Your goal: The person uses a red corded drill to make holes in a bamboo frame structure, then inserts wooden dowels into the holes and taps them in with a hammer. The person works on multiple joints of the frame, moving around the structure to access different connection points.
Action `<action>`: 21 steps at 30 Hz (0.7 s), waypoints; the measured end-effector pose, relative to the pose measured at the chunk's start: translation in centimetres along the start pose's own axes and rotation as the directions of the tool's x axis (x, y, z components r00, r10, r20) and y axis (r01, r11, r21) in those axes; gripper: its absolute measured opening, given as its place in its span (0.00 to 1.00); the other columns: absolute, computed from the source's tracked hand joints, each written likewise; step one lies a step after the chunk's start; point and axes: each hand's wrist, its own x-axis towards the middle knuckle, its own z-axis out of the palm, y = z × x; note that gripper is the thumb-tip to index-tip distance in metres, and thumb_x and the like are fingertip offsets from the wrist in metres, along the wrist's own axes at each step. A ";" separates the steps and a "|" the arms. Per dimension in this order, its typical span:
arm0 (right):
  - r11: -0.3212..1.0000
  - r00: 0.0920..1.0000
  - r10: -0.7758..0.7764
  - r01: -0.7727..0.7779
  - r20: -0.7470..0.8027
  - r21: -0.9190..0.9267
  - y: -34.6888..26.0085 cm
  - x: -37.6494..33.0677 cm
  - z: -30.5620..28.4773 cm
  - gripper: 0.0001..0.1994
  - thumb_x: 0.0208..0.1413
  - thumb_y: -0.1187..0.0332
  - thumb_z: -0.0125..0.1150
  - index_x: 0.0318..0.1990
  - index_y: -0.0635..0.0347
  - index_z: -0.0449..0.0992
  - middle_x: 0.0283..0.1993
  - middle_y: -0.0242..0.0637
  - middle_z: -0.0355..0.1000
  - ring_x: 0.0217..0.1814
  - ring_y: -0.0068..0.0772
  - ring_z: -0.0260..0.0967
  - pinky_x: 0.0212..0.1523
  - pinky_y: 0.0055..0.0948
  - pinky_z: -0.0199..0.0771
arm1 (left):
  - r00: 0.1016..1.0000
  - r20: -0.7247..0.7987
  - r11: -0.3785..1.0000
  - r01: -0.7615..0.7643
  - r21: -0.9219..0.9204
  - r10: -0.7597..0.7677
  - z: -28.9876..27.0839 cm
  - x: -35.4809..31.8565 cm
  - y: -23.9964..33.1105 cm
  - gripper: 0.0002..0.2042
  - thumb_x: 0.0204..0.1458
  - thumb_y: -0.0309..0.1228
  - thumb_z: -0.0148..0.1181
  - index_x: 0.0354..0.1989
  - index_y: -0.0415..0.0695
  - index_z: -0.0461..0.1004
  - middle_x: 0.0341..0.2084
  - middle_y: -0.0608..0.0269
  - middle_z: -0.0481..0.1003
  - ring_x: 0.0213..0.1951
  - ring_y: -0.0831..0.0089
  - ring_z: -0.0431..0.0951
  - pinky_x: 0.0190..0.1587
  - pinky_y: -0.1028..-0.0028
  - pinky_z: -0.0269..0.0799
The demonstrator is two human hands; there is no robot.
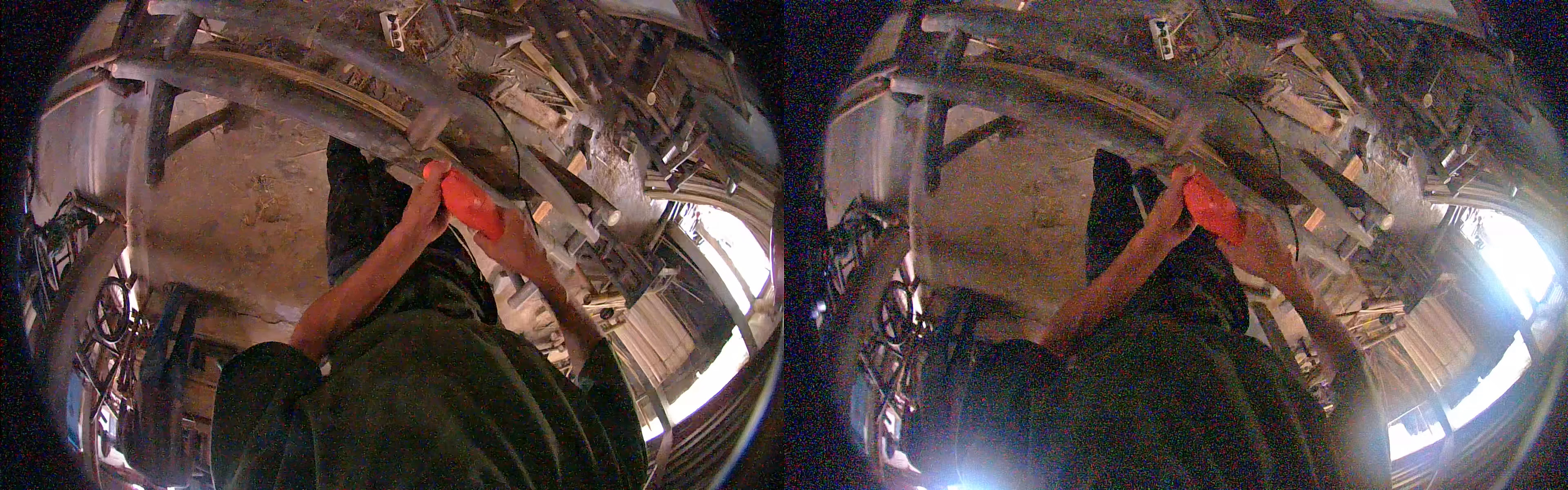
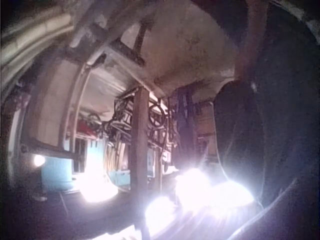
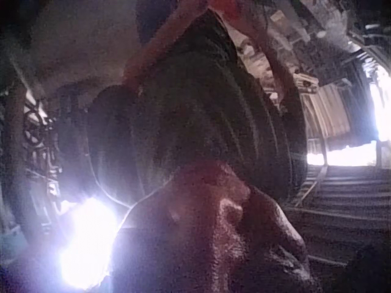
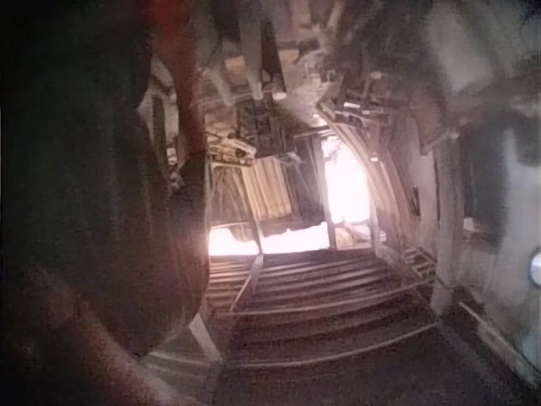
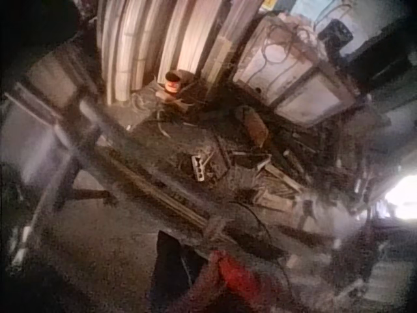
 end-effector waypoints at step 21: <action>0.998 0.986 0.043 -0.050 0.163 0.038 -4.3 0.5 -0.5 0.21 0.39 0.62 0.64 0.41 0.66 0.75 0.33 0.57 0.73 0.39 0.61 0.71 0.43 0.47 0.71 | 1.000 -0.004 0.999 0.003 -0.038 -0.003 -2.2 -0.2 1.3 0.15 0.51 0.46 0.59 0.34 0.47 0.69 0.29 0.68 0.73 0.32 0.72 0.75 0.38 0.69 0.74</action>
